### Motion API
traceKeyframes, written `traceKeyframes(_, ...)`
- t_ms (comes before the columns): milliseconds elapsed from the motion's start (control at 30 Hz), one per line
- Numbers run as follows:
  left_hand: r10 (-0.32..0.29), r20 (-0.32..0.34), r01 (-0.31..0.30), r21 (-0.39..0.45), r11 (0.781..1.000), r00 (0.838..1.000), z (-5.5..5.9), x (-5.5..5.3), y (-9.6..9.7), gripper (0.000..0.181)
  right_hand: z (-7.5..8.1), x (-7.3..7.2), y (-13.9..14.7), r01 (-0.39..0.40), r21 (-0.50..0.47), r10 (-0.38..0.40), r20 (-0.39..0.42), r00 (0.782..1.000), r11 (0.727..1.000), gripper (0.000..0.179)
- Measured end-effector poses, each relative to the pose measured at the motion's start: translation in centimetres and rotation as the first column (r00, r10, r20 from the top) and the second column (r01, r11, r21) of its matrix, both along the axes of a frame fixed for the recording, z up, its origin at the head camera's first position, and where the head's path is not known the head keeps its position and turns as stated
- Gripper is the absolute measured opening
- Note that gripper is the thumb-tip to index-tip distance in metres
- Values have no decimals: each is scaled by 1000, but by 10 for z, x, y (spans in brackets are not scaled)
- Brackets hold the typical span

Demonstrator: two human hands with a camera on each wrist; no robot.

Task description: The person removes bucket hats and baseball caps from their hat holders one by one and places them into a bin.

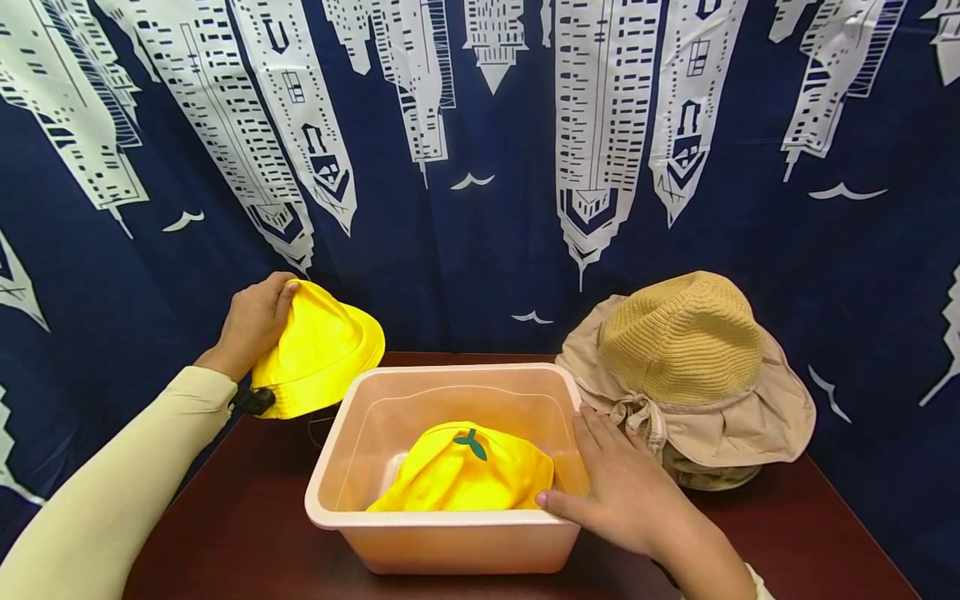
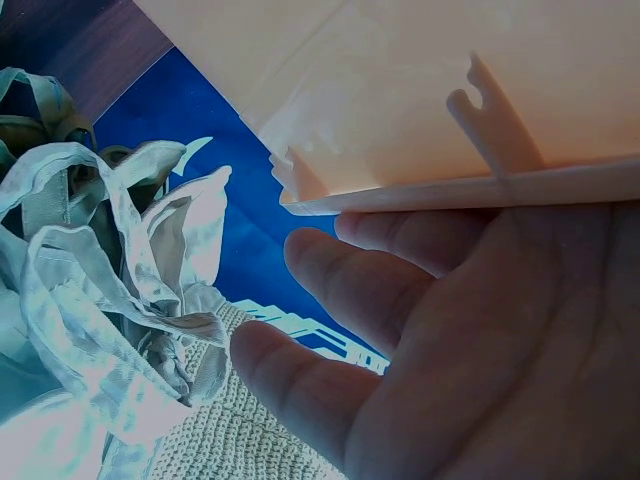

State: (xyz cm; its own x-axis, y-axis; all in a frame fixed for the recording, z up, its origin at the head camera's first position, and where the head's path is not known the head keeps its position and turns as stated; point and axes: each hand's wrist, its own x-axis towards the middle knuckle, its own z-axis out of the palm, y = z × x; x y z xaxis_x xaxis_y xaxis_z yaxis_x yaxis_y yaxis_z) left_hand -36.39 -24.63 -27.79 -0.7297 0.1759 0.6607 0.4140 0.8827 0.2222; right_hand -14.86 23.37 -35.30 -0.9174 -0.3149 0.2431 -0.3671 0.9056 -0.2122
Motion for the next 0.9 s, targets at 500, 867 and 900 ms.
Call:
traceKeyframes(500,-5,-233,12,31,999,972,-7,0,-7,25,2,-1,0,-7,7,7,14,1000,1000,104)
traceKeyframes(867,-67,-285,24,-152,988,956,-1,10,-7,19,1,-1,1,-9,-10,9,18,1000,1000,104)
traceKeyframes(900,-65,-276,20,-160,987,959,-1,11,-8,19,1,-1,1,-9,-13,9,16,1000,1000,104)
